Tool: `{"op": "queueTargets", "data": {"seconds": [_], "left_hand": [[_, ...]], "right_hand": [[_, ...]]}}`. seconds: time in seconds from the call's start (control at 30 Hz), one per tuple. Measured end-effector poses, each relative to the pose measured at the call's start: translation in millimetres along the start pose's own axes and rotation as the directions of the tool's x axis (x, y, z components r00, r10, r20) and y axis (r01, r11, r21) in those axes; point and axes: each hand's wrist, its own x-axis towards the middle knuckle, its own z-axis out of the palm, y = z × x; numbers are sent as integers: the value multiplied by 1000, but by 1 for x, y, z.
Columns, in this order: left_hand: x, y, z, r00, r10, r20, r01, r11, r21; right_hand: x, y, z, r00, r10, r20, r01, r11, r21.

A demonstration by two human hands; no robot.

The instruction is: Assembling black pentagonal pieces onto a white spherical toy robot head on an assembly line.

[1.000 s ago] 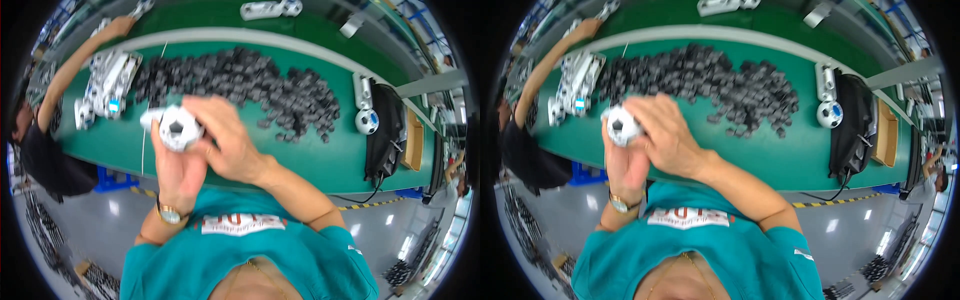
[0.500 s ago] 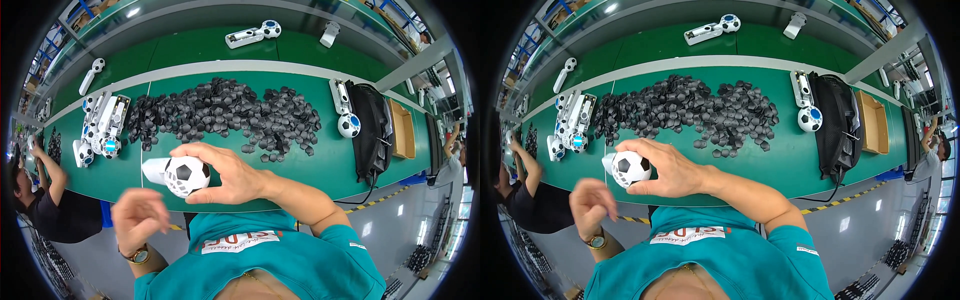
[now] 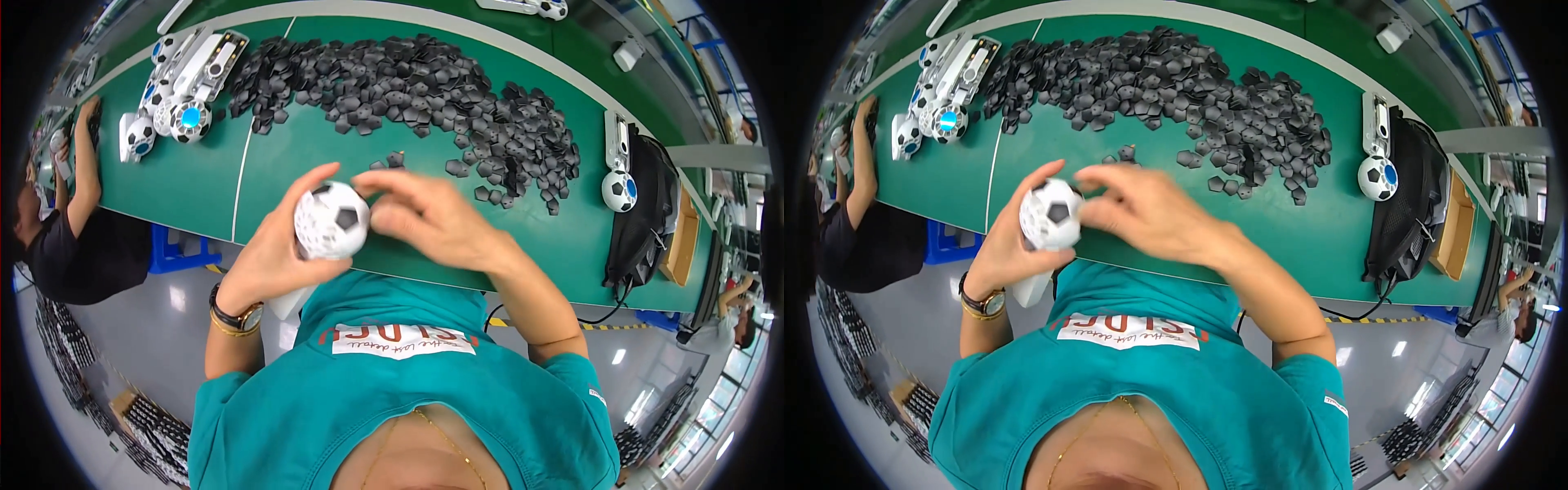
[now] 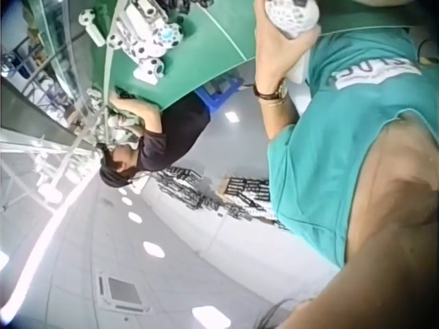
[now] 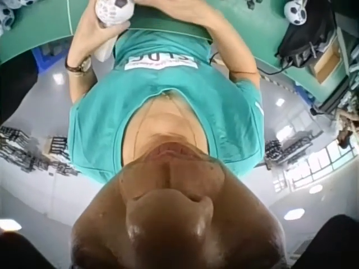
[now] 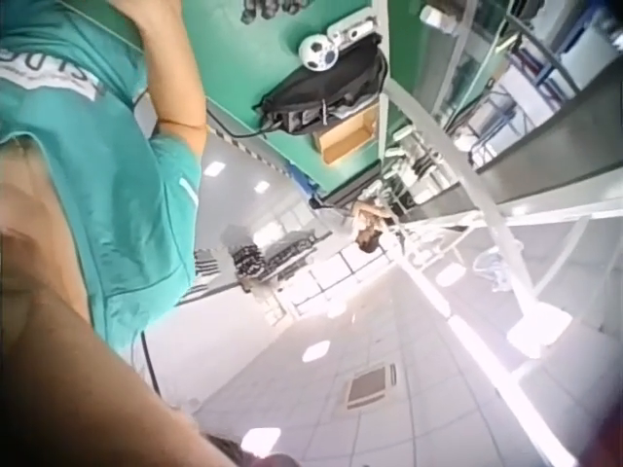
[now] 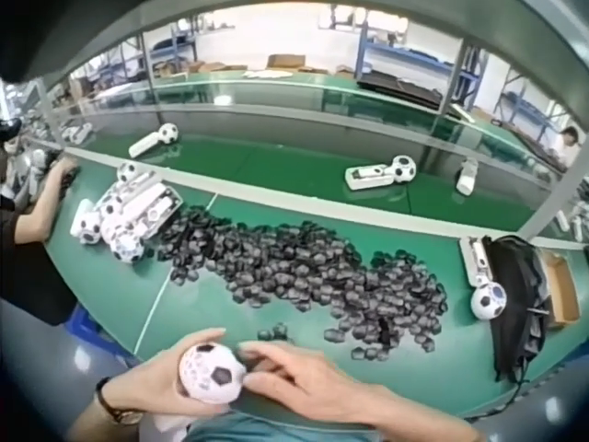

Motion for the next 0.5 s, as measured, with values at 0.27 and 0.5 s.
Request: {"op": "queueTargets", "data": {"seconds": [0.27,0.5], "left_hand": [[4,-16,4,953,-200,-229,120,939,-321],[13,-15,7,938,-211,-275,107,931,-349]], "right_hand": [[13,9,-36,912,-258,-319,-95,622,-778],[28,6,-27,942,-307,-133,-11,368,-930]]}}
